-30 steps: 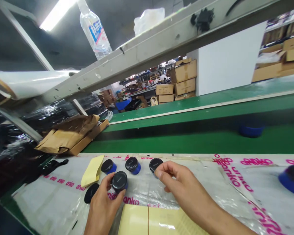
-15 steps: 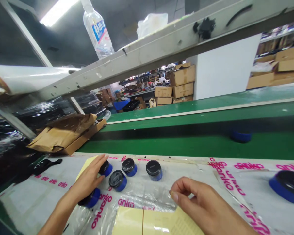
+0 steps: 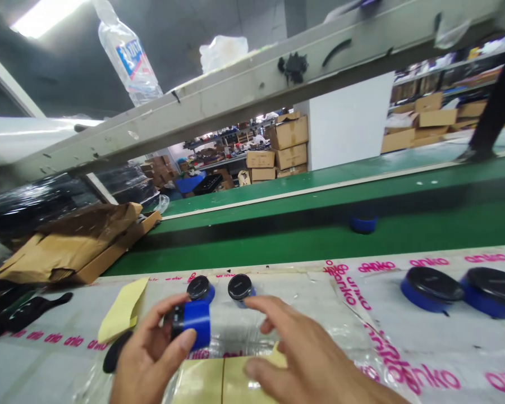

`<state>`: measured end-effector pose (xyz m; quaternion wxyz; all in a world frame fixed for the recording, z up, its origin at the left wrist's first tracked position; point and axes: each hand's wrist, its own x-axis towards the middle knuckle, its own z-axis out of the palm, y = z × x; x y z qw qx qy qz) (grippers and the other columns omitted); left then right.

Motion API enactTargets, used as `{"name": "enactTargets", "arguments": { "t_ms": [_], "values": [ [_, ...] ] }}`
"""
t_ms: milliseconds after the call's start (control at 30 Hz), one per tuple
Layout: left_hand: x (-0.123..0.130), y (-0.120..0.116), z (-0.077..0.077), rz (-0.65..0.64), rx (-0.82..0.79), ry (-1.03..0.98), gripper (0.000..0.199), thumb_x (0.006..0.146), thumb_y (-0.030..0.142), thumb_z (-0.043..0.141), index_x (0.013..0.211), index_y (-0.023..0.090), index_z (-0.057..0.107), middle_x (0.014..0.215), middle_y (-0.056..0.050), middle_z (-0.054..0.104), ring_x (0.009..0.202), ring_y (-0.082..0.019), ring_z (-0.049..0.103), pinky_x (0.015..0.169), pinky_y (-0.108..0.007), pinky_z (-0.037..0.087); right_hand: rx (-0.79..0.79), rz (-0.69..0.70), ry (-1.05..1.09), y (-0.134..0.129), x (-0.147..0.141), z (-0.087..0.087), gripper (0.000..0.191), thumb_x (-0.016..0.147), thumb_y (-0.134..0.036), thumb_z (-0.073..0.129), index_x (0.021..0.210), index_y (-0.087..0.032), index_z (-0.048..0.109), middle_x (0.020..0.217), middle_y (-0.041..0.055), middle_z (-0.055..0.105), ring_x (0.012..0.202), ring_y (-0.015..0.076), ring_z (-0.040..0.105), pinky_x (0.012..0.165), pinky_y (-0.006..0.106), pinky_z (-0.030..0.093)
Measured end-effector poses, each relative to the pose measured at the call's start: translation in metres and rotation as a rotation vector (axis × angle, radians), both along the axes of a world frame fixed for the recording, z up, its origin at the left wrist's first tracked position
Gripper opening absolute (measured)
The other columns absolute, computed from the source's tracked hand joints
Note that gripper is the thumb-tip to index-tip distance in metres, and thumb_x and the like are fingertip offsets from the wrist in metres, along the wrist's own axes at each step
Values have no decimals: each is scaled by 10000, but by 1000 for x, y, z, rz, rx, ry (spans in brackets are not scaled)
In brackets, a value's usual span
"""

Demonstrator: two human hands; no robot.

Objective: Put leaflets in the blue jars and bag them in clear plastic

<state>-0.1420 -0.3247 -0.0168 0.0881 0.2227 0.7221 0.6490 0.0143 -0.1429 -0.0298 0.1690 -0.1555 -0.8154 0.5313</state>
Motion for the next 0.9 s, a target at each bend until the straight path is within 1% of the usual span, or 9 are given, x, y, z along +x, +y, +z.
{"name": "enactTargets", "arguments": {
  "t_ms": [100,200,333,433,533,600,667,767,900],
  "values": [
    [32,26,-17,-63,91,-186,602,659,534,825,1108,190,618,959,-104,753,869,-262,726,748,-323,594,336,122,172,-10,-16,-3,680,747,-227,758,1393,-313,564,1386,85,614,1180,331,614,953,440,555],
    [37,35,-27,-125,123,-172,709,589,581,859,1128,192,610,1026,-107,749,937,-260,717,783,-304,579,503,143,238,-12,-24,-11,630,777,-125,664,1380,-261,544,1352,100,624,1173,303,615,966,451,550],
    [27,33,-32,-235,106,-80,816,504,510,909,1206,218,613,1271,-99,670,1222,-291,610,989,-309,508,301,133,145,-10,-22,-7,640,776,-241,766,1370,-260,527,1273,83,662,1110,266,652,930,383,557],
    [19,33,-30,-270,43,-105,776,528,460,900,1200,228,590,1218,-82,685,1180,-285,624,979,-338,508,211,131,46,0,-15,-1,693,763,-339,809,1386,-278,511,1326,72,627,1156,266,630,970,391,526],
    [13,33,-29,-136,-132,69,677,585,439,859,1166,249,567,1186,-58,676,1129,-290,630,974,-401,496,283,50,7,19,0,-3,610,833,-364,742,1389,-287,503,1422,68,556,1261,270,552,1021,399,477],
    [9,31,-34,-52,-325,290,558,643,419,803,1134,267,586,1198,-41,660,1131,-305,623,987,-446,476,358,-43,-65,29,13,-9,406,905,-349,645,1298,-270,577,1368,69,595,1231,269,565,1009,411,461],
    [6,29,-41,-25,-501,459,470,688,400,747,1120,282,602,1207,-30,657,1128,-321,628,970,-469,482,386,-97,-183,33,25,-17,307,932,-365,593,1221,-266,630,1256,65,659,1142,273,611,971,426,454],
    [1,28,-55,-8,-664,551,431,757,407,692,1155,292,572,1211,-27,657,1087,-314,655,868,-449,533,328,-98,-348,28,33,-27,380,838,-396,692,1198,-281,651,1108,42,713,993,279,653,843,392,457],
    [-8,29,-67,5,-721,728,507,833,466,658,1266,245,516,1267,-80,647,1111,-307,664,823,-421,568,163,-51,-430,19,30,-37,554,681,-208,749,1218,-284,634,945,4,718,827,227,641,662,299,404]
  ]
}}
